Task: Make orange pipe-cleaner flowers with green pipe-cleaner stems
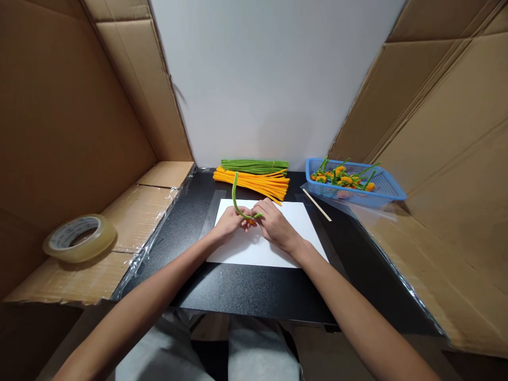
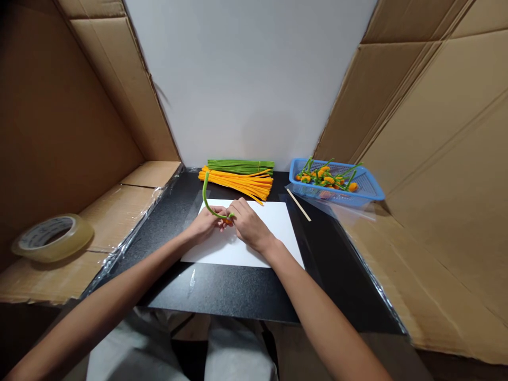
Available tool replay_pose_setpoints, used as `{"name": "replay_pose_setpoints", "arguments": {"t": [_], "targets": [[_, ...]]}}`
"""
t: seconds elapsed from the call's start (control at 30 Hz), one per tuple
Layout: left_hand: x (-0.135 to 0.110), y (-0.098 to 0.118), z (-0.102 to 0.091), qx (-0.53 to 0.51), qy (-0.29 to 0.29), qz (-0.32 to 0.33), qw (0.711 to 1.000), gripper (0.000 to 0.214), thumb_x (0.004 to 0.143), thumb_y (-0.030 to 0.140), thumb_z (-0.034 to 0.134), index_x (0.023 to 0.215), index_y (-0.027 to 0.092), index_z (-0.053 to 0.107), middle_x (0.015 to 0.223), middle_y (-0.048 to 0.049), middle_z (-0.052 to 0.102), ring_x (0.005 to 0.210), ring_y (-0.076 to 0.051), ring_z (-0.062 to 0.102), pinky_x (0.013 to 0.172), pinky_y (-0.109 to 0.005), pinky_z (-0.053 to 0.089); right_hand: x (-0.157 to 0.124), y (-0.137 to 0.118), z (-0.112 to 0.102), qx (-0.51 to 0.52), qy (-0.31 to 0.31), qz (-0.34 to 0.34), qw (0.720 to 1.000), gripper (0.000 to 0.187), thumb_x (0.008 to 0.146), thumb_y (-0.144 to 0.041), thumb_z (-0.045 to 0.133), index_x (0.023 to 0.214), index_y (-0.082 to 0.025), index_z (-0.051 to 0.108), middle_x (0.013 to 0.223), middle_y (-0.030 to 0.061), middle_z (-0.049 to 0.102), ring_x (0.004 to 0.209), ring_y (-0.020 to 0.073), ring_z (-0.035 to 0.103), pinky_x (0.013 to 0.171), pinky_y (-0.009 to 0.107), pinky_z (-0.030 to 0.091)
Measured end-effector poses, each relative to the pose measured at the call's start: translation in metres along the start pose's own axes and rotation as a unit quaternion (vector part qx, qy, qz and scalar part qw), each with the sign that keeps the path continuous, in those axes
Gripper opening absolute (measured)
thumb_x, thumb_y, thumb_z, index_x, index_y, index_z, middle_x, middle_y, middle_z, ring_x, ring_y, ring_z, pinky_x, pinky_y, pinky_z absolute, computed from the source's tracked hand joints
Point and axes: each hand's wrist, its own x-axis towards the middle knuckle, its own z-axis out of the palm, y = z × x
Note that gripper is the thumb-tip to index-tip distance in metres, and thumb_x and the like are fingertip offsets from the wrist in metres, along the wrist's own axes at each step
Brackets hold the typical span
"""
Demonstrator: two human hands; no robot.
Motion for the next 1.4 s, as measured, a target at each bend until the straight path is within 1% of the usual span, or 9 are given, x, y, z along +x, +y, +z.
{"name": "replay_pose_setpoints", "arguments": {"t": [0.17,0.33,0.5,0.6,0.93,1.0,1.1,1.23,1.4], "targets": [[0.002,-0.002,-0.002,-0.011,0.008,-0.006,1.0,0.038,0.068,0.048,0.079,0.061,0.013,0.064,0.057,-0.005,0.064,0.046,-0.009,0.051,0.044,-0.02,0.041,0.0,0.0,0.001,0.027,0.012,0.018,0.999,0.018,0.091,-0.004,0.048,0.088,-0.019,0.058,0.089,0.0095,0.06,0.084,0.0252,0.049,0.075,0.038,0.043],[0.006,-0.009,-0.012,0.068,-0.005,0.048,0.997,0.04,0.078,0.052,0.071,0.079,0.012,0.068,0.062,-0.0044,0.065,0.046,-0.01,0.052,0.043,-0.021,0.043,-0.003,-0.004,0.006,0.142,0.079,0.14,0.977,0.011,0.092,-0.011,0.057,0.087,-0.021,0.06,0.089,0.0061,0.063,0.085,0.0226,0.055,0.074,0.035,0.045],[-0.004,0.003,-0.011,0.223,0.069,0.21,0.949,0.029,0.085,0.031,0.064,0.111,0.02,0.07,0.113,-0.0099,0.066,0.094,-0.018,0.065,0.064,-0.022,0.054,-0.004,-0.005,0.007,0.138,0.112,0.187,0.966,0.01,0.092,-0.012,0.057,0.089,-0.021,0.06,0.092,0.0061,0.066,0.09,0.0231,0.062,0.081,0.036,0.048],[-0.009,0.009,-0.008,0.276,0.054,0.276,0.919,0.026,0.085,0.029,0.066,0.11,0.021,0.071,0.109,-0.0087,0.066,0.094,-0.017,0.063,0.064,-0.021,0.054,-0.005,-0.004,0.008,0.126,0.119,0.193,0.966,0.014,0.093,-0.012,0.052,0.099,-0.022,0.06,0.102,0.0079,0.069,0.097,0.0237,0.065,0.084,0.036,0.05],[-0.008,0.003,-0.005,0.179,0.083,0.206,0.958,0.026,0.091,0.041,0.062,0.1,0.016,0.063,0.093,-0.0054,0.065,0.081,-0.016,0.066,0.064,-0.027,0.058,0.001,-0.013,0.004,0.237,0.155,0.249,0.926,0.006,0.092,-0.024,0.061,0.097,-0.022,0.063,0.098,0.0054,0.069,0.086,0.0183,0.069,0.071,0.029,0.059],[-0.008,0.002,-0.007,0.234,0.164,0.27,0.919,0.036,0.088,0.041,0.066,0.114,0.018,0.056,0.108,-0.0085,0.062,0.091,-0.018,0.065,0.066,-0.028,0.057,0.001,-0.012,0.002,0.221,0.155,0.249,0.93,0.007,0.092,-0.025,0.062,0.096,-0.021,0.065,0.097,0.0059,0.07,0.084,0.0182,0.069,0.072,0.03,0.059],[-0.009,0.005,-0.014,0.362,0.285,0.446,0.767,0.069,0.078,0.039,0.079,0.133,0.021,0.043,0.13,-0.0148,0.053,0.115,-0.025,0.057,0.084,-0.037,0.056,-0.001,-0.01,0.001,0.198,0.162,0.242,0.936,0.009,0.093,-0.027,0.061,0.098,-0.021,0.066,0.097,0.0065,0.07,0.084,0.0184,0.069,0.073,0.031,0.06],[-0.01,0.015,-0.021,0.559,0.173,0.538,0.606,0.046,0.085,0.024,0.073,0.127,0.024,0.056,0.118,-0.0088,0.067,0.116,-0.025,0.059,0.098,-0.039,0.046,-0.002,-0.011,0.002,0.174,0.188,0.203,0.945,0.011,0.095,-0.023,0.057,0.101,-0.022,0.065,0.101,0.007,0.069,0.089,0.0187,0.069,0.075,0.033,0.062],[-0.009,0.019,-0.022,0.59,0.111,0.537,0.593,0.015,0.092,0.016,0.062,0.107,0.019,0.067,0.087,-0.0034,0.074,0.083,-0.017,0.065,0.078,-0.032,0.05,0.0,-0.017,0.002,0.125,0.225,0.161,0.953,0.016,0.095,-0.017,0.055,0.106,-0.023,0.064,0.102,0.0076,0.068,0.097,0.0201,0.067,0.077,0.034,0.063]]}}
